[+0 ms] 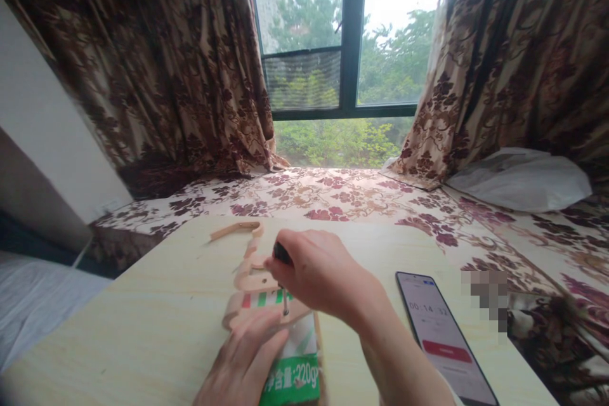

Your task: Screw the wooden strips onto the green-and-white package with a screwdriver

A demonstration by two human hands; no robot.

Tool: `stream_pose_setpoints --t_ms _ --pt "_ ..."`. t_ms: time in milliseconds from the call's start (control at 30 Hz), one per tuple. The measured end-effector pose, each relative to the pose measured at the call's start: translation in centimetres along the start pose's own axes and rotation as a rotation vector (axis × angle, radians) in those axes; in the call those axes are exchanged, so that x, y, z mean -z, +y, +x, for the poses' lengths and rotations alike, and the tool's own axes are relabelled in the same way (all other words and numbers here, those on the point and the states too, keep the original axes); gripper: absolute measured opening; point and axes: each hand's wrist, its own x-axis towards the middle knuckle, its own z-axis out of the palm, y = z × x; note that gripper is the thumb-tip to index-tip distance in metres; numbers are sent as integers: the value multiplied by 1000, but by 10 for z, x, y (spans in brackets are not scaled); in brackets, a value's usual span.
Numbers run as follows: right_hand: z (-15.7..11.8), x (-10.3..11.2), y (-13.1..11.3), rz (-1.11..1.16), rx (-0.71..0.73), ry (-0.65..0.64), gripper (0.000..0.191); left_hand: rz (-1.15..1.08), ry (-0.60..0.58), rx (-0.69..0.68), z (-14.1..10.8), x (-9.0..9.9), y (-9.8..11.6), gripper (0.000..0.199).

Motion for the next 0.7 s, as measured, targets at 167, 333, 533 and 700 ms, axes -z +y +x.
stream_pose_setpoints --t_ms 167,333,533,700 --pt "4 -10 2 -31 -33 33 20 1 237 120 2 -22 14 29" --pt "2 -9 -3 23 -19 4 18 116 283 78 2 -11 11 31" --pt "-2 -3 -5 3 42 -28 9 146 344 209 -4 -22 17 23" --pt "0 -7 -1 -71 -19 12 18 131 133 131 -10 -25 17 34"
